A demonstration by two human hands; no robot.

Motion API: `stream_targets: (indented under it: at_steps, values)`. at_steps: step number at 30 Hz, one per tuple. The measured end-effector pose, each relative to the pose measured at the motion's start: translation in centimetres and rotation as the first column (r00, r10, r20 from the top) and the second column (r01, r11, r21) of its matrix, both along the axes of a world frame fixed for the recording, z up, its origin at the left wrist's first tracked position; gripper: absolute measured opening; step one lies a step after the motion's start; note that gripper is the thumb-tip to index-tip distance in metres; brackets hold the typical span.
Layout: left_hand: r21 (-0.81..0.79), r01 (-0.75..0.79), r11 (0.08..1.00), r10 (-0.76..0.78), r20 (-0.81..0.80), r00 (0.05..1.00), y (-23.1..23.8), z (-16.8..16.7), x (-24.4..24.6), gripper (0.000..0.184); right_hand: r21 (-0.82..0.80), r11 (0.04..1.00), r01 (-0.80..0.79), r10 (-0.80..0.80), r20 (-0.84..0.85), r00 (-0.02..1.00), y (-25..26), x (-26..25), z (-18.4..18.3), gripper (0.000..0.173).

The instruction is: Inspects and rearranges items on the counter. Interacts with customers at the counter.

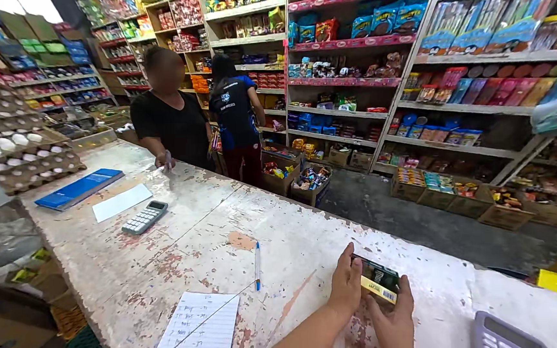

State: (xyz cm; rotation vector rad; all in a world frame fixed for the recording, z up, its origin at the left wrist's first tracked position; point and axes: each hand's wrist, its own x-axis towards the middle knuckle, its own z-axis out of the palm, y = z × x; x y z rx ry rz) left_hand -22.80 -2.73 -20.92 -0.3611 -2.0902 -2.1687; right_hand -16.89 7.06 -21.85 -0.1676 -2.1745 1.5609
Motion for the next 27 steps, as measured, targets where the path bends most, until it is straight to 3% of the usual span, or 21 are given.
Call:
stream_targets:
  at_steps: [4,7,10,12,15,19,23,27]
  values:
    - [-0.020,-0.020,1.000,0.020,-0.019,1.000,-0.2,-0.1,-0.5,0.058,0.089,0.994,0.059,-0.063,0.039,0.997,0.6,-0.5,0.1,0.091]
    - [0.058,-0.051,0.997,0.050,0.029,0.998,-0.3,0.0,-0.6,0.051,0.151,0.988,0.042,-0.054,0.072,0.996,0.8,-0.2,0.5,0.073]
    - [0.156,-0.075,0.985,0.059,0.102,0.993,-0.8,-0.1,-1.2,0.058,0.240,0.971,0.012,-0.027,0.061,0.998,0.3,0.0,1.0,0.060]
    - [0.184,-0.116,0.976,0.100,0.097,0.990,-1.0,-0.2,-1.5,0.063,0.205,0.978,0.044,-0.048,0.014,0.999,0.3,0.1,1.2,0.056]
    - [0.227,-0.254,0.940,0.221,0.162,0.962,-2.0,0.4,-2.3,0.061,0.083,0.972,0.222,-0.213,-0.106,0.971,1.4,-0.3,1.2,0.063]
    - [0.490,-0.458,0.742,0.318,0.343,0.884,-4.9,2.4,-3.4,0.064,0.152,0.919,0.364,-0.358,-0.063,0.931,2.0,-0.5,1.1,0.079]
    - [0.681,-0.570,0.459,0.360,0.444,0.820,-7.5,3.4,-4.1,0.078,0.198,0.915,0.351,-0.336,-0.105,0.936,1.7,-0.8,0.6,0.069]
    - [0.702,-0.597,0.389,0.386,0.465,0.797,-8.0,3.8,-4.1,0.075,0.229,0.903,0.363,-0.311,-0.233,0.921,1.4,-0.9,0.2,0.062]
